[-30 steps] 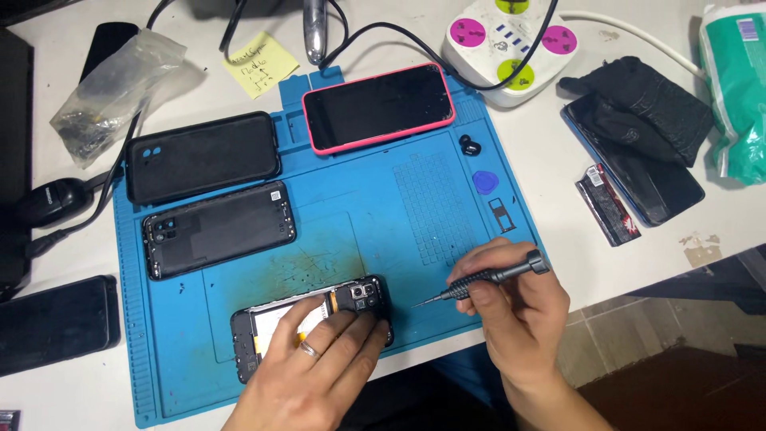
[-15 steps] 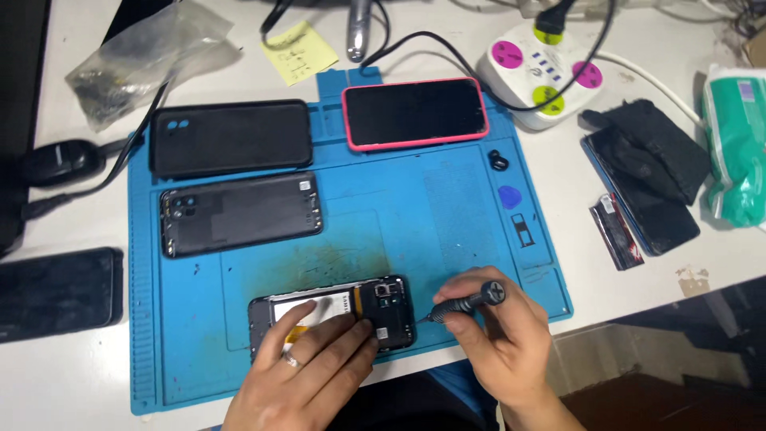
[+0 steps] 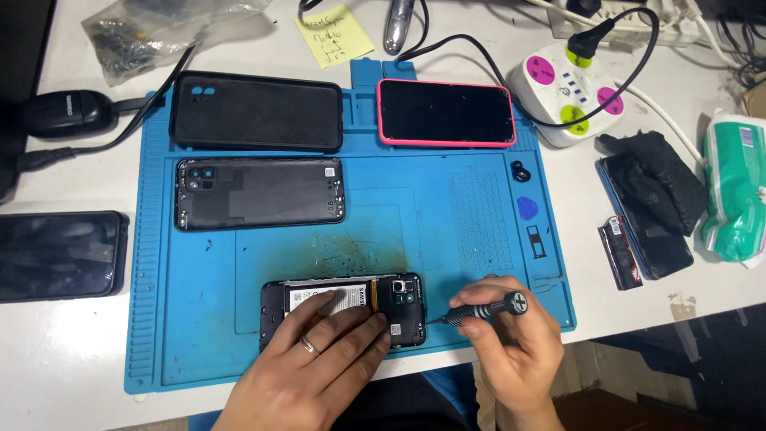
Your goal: The person uses a screwdriver to remove screws from the internal frame of a disassembled smartphone. They repeatedly loosen and remove screws from the camera and motherboard areas while the phone remains open on a blue work mat.
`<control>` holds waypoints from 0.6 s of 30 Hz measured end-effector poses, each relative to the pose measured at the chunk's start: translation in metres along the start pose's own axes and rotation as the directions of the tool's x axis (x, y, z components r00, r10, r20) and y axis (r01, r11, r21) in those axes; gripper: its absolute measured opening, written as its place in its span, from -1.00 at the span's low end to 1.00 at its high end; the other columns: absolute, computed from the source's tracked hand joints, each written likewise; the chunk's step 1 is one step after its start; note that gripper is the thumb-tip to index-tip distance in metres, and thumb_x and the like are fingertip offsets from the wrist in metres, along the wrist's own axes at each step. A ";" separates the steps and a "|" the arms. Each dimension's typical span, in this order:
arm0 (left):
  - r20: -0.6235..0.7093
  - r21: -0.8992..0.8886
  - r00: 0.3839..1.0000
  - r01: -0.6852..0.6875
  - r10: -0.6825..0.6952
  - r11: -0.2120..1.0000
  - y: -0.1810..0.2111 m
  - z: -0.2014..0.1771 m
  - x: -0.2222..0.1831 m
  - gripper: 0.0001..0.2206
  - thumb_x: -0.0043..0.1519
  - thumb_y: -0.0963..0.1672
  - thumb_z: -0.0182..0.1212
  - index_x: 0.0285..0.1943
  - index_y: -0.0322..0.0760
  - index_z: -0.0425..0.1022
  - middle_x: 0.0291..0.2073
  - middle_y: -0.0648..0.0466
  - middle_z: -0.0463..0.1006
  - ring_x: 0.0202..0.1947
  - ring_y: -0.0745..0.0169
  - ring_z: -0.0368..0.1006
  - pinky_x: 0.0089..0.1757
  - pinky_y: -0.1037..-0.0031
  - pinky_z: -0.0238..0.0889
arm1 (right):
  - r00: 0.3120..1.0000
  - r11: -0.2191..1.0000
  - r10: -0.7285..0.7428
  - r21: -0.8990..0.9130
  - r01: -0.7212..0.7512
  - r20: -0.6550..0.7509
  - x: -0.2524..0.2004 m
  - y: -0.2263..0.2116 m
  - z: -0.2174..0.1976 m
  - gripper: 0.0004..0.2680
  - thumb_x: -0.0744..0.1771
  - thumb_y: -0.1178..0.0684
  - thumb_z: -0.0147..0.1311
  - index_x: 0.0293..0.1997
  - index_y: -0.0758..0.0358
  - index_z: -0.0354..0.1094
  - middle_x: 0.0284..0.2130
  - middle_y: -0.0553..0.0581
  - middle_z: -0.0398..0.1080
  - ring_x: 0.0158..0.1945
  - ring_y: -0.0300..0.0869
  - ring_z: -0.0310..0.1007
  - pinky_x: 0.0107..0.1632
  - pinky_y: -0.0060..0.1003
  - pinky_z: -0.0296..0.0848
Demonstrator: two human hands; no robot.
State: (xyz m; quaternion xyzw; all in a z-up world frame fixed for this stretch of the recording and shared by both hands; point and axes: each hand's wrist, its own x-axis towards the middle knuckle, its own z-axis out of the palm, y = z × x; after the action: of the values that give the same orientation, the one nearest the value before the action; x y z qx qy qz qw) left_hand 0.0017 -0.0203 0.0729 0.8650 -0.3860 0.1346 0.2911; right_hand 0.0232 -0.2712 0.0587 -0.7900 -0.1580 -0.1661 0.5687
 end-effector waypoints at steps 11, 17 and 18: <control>-0.012 -0.004 1.000 -0.016 0.016 1.000 -0.002 0.001 0.000 -0.75 0.42 -0.18 -0.01 0.16 -0.38 0.54 0.11 -0.14 0.55 0.14 -0.11 0.44 0.19 -0.13 0.16 | 0.998 0.998 -0.061 -0.032 0.062 0.035 0.006 -0.005 0.001 -0.87 0.33 0.11 0.11 -0.17 0.40 0.38 -0.31 0.30 0.47 -0.21 -0.02 0.58 -0.14 -0.29 0.61; -0.031 0.005 0.999 -0.042 0.043 0.999 -0.003 0.001 -0.001 -0.75 0.41 -0.19 0.01 0.16 -0.41 0.53 0.10 -0.17 0.55 0.13 -0.13 0.45 0.17 -0.14 0.19 | 0.990 0.956 0.115 0.262 -0.134 0.083 0.000 -0.007 0.001 -0.85 0.29 0.32 0.09 -0.08 0.41 0.35 -0.24 0.36 0.47 -0.26 -0.05 0.55 -0.30 -0.36 0.55; -0.028 0.010 0.999 -0.044 0.045 0.999 -0.004 0.001 -0.002 -0.75 0.41 -0.19 -0.01 0.17 -0.41 0.52 0.10 -0.17 0.55 0.13 -0.14 0.44 0.18 -0.14 0.19 | 0.980 0.925 0.164 0.327 -0.191 0.110 0.002 -0.009 0.001 -0.82 0.26 0.46 0.00 -0.11 0.45 0.35 -0.30 0.45 0.47 -0.36 -0.10 0.47 -0.56 -0.51 0.40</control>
State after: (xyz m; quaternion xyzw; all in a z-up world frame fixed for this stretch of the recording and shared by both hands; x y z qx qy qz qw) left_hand 0.0030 -0.0178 0.0701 0.8555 -0.4005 0.1549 0.2896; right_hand 0.0210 -0.2673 0.0672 -0.6983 -0.1346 -0.0526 0.7010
